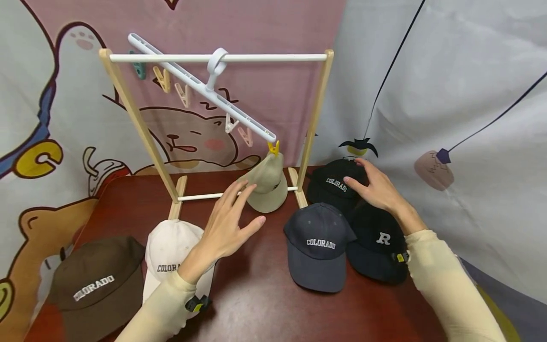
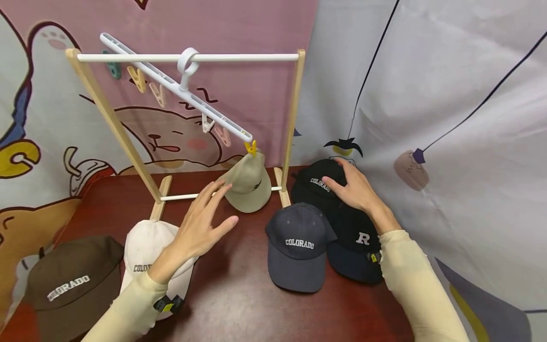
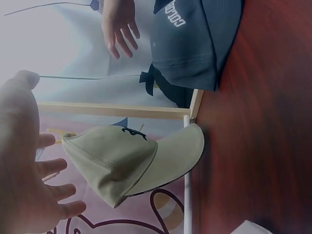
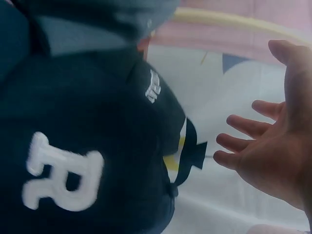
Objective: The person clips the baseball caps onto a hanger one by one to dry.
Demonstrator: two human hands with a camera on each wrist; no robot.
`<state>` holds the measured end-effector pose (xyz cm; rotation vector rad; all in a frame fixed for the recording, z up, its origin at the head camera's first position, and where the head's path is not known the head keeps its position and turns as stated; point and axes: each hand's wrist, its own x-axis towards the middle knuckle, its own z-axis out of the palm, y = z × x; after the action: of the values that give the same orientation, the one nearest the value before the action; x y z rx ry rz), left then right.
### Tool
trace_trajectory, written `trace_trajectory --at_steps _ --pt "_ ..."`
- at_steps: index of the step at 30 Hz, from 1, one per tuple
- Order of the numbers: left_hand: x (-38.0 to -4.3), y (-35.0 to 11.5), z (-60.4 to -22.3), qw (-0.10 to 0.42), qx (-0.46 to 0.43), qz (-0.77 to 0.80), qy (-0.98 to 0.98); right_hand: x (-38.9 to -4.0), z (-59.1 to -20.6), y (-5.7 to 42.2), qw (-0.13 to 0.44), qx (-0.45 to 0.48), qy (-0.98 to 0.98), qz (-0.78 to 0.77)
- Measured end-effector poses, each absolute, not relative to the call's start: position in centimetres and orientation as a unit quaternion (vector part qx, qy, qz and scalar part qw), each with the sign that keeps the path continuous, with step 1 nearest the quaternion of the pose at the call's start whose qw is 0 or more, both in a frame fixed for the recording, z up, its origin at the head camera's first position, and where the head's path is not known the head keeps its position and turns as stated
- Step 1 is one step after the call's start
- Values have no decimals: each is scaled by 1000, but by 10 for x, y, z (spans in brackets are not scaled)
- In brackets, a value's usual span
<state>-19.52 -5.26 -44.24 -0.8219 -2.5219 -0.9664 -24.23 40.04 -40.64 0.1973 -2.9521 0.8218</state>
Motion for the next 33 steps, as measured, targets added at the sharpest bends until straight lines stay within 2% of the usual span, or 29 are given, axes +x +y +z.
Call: trace_trajectory --at_steps 12,21,26,33 --pt "-180 -60 -447 146 -269 -338 -890 -295 -406 421 -25 17 -957 287" --pt "-176 -66 -446 138 -261 -337 -894 -330 -411 429 -72 -4 -967 246" --pt "-173 -69 -445 138 -255 -335 -897 -346 -416 431 -107 -36 -960 257" --pt "-171 -72 -444 142 -253 -333 -897 -358 -420 433 -123 -34 -965 230"
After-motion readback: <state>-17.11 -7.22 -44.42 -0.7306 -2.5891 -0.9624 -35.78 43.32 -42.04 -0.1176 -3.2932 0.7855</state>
